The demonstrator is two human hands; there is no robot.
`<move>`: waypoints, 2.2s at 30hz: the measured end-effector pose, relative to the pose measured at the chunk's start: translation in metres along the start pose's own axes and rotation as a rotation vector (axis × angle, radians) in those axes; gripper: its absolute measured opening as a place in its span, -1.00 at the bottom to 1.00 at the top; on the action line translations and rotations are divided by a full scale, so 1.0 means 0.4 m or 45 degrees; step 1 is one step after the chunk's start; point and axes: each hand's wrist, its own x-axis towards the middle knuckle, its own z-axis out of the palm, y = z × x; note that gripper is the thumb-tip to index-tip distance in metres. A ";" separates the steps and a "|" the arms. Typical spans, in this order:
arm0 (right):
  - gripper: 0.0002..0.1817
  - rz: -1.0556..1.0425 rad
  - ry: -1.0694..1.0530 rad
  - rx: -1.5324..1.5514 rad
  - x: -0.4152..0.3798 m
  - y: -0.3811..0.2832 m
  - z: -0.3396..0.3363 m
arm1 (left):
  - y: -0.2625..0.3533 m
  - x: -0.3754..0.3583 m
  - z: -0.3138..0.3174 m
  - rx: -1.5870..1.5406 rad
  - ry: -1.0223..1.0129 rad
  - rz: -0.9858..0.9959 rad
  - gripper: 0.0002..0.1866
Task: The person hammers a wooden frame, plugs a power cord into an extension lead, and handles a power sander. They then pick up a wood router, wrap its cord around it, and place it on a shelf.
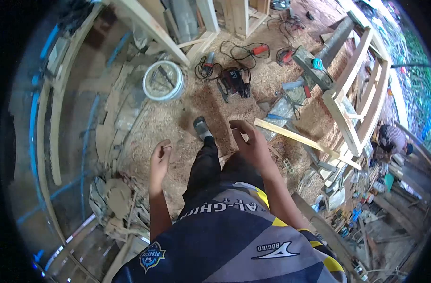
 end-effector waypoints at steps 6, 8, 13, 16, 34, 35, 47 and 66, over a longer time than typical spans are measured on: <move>-0.71 -0.095 0.096 -0.134 0.113 -0.047 -0.012 | 0.127 0.191 -0.121 0.286 0.098 0.179 -0.63; -0.71 -0.029 0.136 -0.081 0.143 -0.047 -0.018 | 0.191 0.228 -0.127 0.204 0.075 0.097 -0.64; -0.72 -0.029 0.262 -0.032 0.224 -0.035 -0.075 | 0.201 0.364 -0.097 0.229 -0.090 0.136 -0.65; -0.72 0.024 0.358 -0.005 0.269 -0.015 -0.109 | 0.257 0.440 -0.040 0.255 -0.231 0.197 -0.65; -0.58 0.225 0.694 0.105 0.613 0.228 -0.459 | 0.548 0.957 0.477 0.662 -0.561 0.295 -0.71; -0.56 0.231 0.732 0.173 0.628 0.237 -0.469 | 0.567 0.964 0.494 0.675 -0.577 0.307 -0.72; -0.47 0.446 0.847 0.233 0.804 0.463 -0.406 | 0.476 1.210 0.603 0.855 -0.768 0.360 -0.77; -0.54 0.535 1.323 -0.116 1.457 1.660 0.012 | -0.558 2.222 1.624 0.829 -0.778 0.995 -0.55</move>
